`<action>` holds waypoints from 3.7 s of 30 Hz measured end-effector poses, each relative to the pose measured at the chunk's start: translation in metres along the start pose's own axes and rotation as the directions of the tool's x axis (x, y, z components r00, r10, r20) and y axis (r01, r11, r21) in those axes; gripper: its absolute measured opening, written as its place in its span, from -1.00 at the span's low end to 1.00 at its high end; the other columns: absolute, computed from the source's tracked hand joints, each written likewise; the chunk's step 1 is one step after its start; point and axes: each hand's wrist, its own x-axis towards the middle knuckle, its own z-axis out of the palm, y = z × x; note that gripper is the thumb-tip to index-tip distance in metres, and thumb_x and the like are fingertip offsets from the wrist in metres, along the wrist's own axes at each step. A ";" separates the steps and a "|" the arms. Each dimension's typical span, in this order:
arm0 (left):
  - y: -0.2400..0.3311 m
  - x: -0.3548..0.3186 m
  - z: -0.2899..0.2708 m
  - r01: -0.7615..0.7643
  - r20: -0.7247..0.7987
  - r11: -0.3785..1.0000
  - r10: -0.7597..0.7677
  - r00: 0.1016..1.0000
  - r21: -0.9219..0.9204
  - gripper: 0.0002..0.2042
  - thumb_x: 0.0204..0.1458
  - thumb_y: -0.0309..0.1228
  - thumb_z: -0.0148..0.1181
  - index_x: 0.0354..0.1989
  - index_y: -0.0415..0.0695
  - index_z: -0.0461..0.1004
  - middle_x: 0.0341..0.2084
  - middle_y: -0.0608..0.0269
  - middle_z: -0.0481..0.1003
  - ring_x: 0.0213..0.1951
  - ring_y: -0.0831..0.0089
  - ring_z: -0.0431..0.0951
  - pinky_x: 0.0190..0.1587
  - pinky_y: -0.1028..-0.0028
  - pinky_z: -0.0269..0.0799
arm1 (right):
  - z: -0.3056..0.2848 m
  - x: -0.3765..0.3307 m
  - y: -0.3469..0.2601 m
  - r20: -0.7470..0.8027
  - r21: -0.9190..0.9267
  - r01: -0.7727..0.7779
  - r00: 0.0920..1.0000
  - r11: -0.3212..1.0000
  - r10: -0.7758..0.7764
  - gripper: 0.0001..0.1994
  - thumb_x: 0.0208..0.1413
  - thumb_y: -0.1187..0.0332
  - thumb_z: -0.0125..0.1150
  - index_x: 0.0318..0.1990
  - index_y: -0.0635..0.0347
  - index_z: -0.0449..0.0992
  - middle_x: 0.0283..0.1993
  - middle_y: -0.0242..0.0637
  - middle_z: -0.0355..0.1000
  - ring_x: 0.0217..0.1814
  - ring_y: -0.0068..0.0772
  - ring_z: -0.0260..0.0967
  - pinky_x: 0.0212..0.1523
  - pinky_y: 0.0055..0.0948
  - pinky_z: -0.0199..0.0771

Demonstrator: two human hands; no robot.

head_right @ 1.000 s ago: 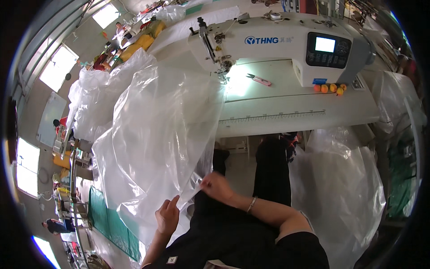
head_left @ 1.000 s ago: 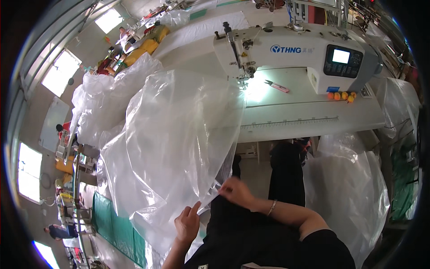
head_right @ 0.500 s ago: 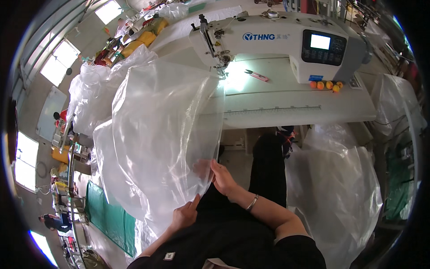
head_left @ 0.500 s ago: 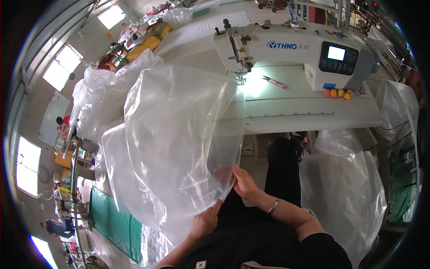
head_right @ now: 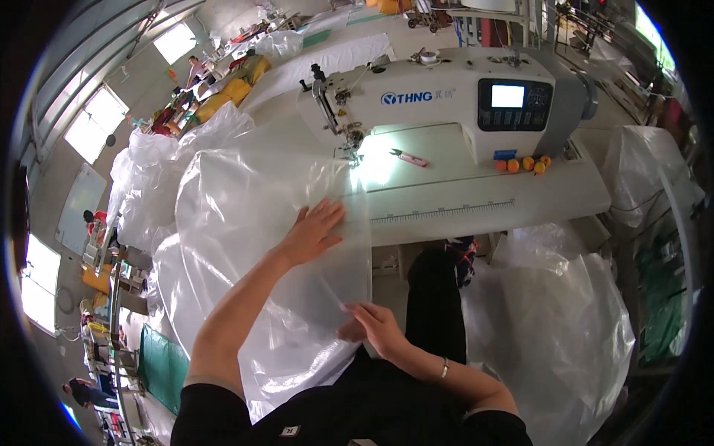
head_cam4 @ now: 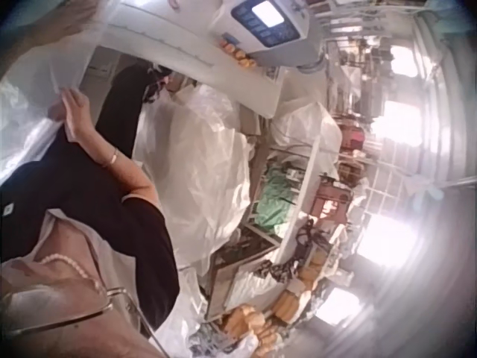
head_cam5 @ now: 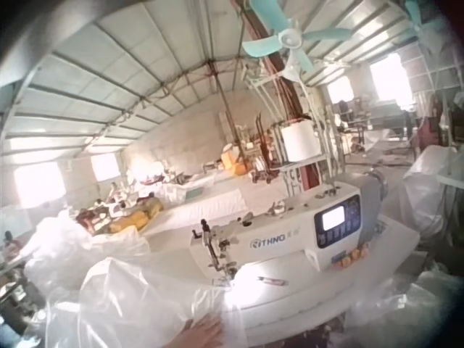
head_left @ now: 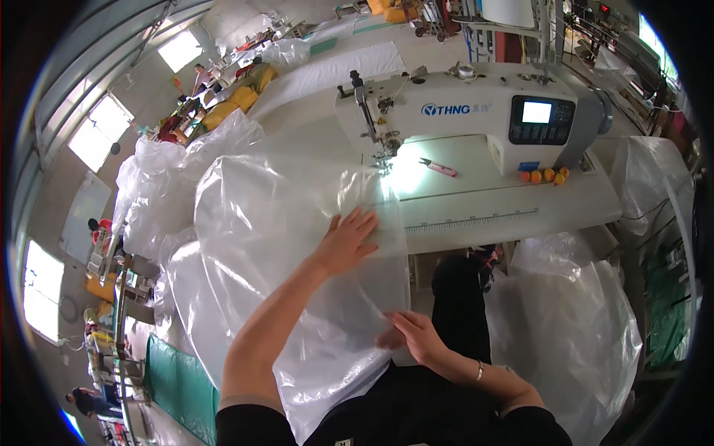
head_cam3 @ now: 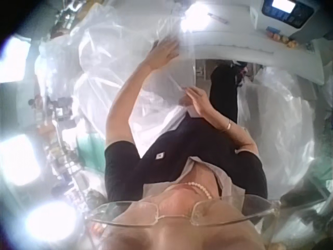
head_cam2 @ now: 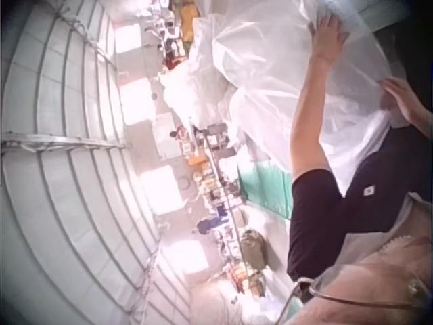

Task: The person operates an industrial sewing machine to stitch a large white plastic sheet. They guide the material under the needle, aligning the edges and feeding the sheet through the machine to create a seam. The process involves continuous handling of the plastic to maintain alignment and tension.

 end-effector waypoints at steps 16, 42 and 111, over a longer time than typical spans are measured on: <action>-0.052 0.098 0.050 0.009 -0.237 0.971 -0.068 0.969 -0.241 -0.73 0.08 -0.45 0.05 -0.05 -0.25 0.44 -0.05 0.13 0.39 0.03 0.14 0.36 0.10 0.24 0.35 | -0.050 0.022 -0.089 0.066 -0.899 0.268 0.865 0.345 -0.498 -0.78 0.14 0.29 0.19 -0.34 0.29 0.55 -0.53 -0.10 0.49 -0.53 -0.25 0.49 -0.44 -0.40 0.47; -0.065 0.098 0.063 -0.078 -0.366 0.761 -0.216 0.905 -0.644 -0.62 -0.07 -0.67 0.05 -0.01 -0.21 0.38 -0.05 0.06 0.45 0.05 0.05 0.38 0.11 0.22 0.32 | -0.034 0.232 -0.163 0.334 -0.836 -0.006 0.787 -0.548 -0.519 -0.88 -0.13 0.52 0.15 -0.38 0.32 0.52 -0.32 -0.01 0.47 -0.24 -0.12 0.50 -0.27 -0.25 0.50; -0.079 0.105 0.049 -0.029 -0.211 0.957 -0.034 0.977 -0.287 -0.66 -0.02 -0.32 0.26 -0.07 -0.17 0.49 0.04 0.14 0.38 0.12 0.16 0.33 0.14 0.25 0.33 | 0.013 0.101 -0.071 0.089 -0.937 -0.108 0.846 -0.332 -0.525 -0.43 -0.02 0.43 0.07 0.19 0.53 0.24 -0.65 -0.24 0.44 -0.65 -0.30 0.46 -0.60 -0.33 0.45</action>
